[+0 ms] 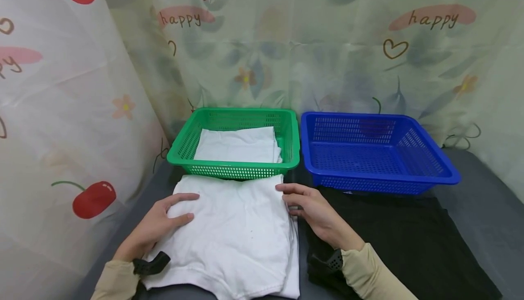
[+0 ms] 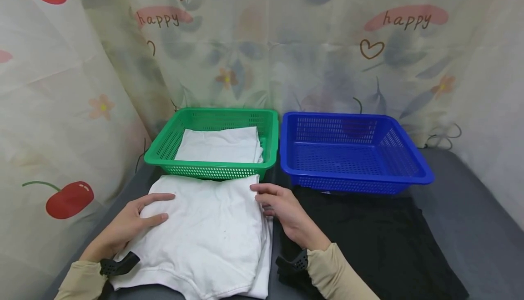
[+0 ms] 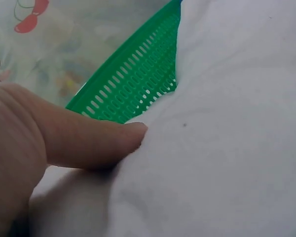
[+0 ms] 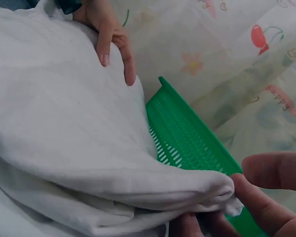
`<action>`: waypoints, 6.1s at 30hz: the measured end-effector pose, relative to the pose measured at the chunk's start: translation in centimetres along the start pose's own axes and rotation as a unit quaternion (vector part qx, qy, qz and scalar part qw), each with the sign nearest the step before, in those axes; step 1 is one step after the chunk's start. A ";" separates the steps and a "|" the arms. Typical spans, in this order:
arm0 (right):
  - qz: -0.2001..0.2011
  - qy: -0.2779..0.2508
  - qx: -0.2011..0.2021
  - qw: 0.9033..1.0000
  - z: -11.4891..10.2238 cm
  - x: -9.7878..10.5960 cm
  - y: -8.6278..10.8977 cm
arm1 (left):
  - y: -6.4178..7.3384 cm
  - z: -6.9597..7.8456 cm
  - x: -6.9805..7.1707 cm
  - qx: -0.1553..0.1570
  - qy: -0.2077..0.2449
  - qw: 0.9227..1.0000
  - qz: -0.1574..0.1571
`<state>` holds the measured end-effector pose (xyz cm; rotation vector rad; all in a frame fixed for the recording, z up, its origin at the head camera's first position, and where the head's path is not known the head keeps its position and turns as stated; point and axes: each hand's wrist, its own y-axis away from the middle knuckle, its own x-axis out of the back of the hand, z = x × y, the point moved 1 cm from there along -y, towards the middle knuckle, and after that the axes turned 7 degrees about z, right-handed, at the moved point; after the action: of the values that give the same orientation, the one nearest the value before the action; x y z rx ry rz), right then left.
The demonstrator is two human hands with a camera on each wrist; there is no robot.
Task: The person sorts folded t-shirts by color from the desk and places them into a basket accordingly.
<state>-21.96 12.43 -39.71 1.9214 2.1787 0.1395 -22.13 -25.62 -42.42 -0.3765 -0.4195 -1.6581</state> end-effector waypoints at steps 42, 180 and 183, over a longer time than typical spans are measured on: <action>-0.132 0.199 0.095 0.966 0.4 -1.9 1.2 | 0.5 1.1 0.0 0.022 -0.021 1.000 -0.006; 0.007 0.144 0.108 0.984 -12.9 0.0 -8.3 | -10.4 13.6 5.0 -0.121 -0.032 0.992 -0.003; 0.006 0.106 0.095 0.990 -12.2 0.1 -5.8 | -8.0 13.9 3.9 -0.137 0.018 0.990 0.001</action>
<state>-30.48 12.79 -29.19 2.1082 2.3951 0.1498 -30.54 -21.46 -28.83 -0.5492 -0.1618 -1.7221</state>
